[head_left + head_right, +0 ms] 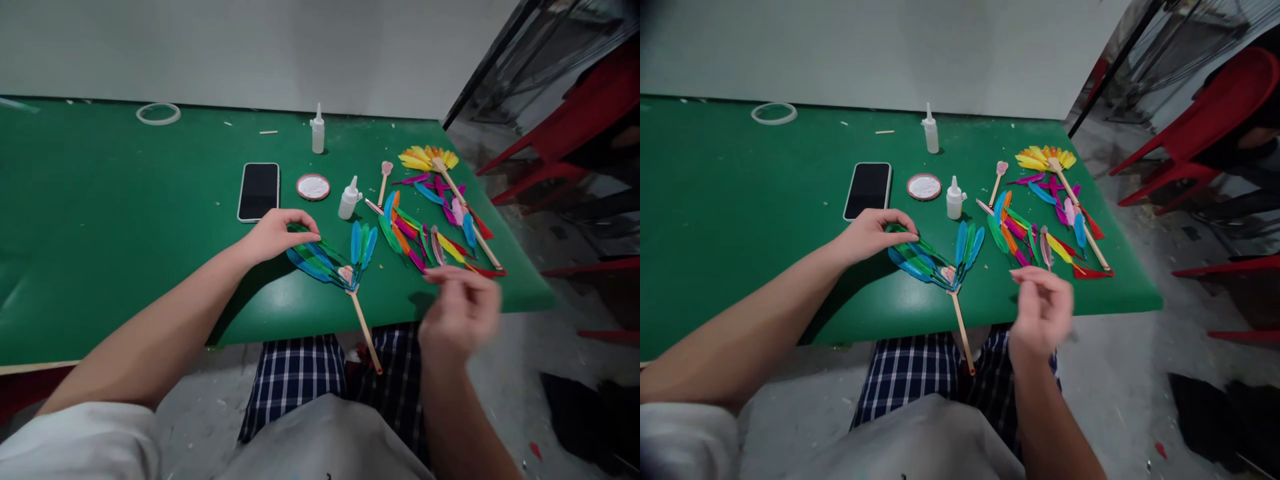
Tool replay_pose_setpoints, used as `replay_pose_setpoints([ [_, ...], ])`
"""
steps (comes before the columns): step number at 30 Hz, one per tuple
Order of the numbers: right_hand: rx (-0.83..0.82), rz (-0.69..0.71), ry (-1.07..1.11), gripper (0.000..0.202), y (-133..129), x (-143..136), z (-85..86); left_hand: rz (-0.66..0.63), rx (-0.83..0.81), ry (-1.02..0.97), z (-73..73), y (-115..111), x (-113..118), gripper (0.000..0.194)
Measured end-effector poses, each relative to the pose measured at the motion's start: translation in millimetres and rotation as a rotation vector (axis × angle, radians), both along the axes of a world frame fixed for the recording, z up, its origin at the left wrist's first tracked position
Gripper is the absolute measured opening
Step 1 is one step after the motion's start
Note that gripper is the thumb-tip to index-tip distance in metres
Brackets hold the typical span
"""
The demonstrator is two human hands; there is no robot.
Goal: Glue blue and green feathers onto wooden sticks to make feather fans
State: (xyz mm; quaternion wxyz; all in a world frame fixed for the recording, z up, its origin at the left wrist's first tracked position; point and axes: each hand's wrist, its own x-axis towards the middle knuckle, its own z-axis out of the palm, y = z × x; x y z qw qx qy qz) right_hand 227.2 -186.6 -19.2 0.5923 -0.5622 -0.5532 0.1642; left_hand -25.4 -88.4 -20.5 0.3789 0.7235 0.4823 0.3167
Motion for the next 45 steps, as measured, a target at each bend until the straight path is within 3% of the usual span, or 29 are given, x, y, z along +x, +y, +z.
replay_pose_setpoints([
  [4, -0.071, 0.03, -0.032, 0.009, 3.4, -3.8, -28.2, -0.121, -0.017, 0.074, 6.9, 7.9, 3.8, 0.02],
  [7, -0.093, 0.118, -0.227, 0.007, 6.8, -5.9, -37.2, -0.158, -0.006, 0.118, 7.9, 12.4, 7.0, 0.023],
  [12, -0.079, 0.276, -0.511, 0.011, 6.5, -11.0, -32.0, -0.179, -0.01, 0.118, 1.8, 14.1, 12.6, 0.043],
  [19, -0.153, 0.392, -0.672, 0.037, 6.0, -13.5, -35.2, -0.166, 0.002, 0.065, -2.9, 13.0, 16.9, 0.063],
  [45, -0.109, 0.412, -0.774, 0.041, 7.1, -14.0, -40.3, -0.186, 0.019, 0.102, -8.4, 8.7, 16.5, 0.06],
])
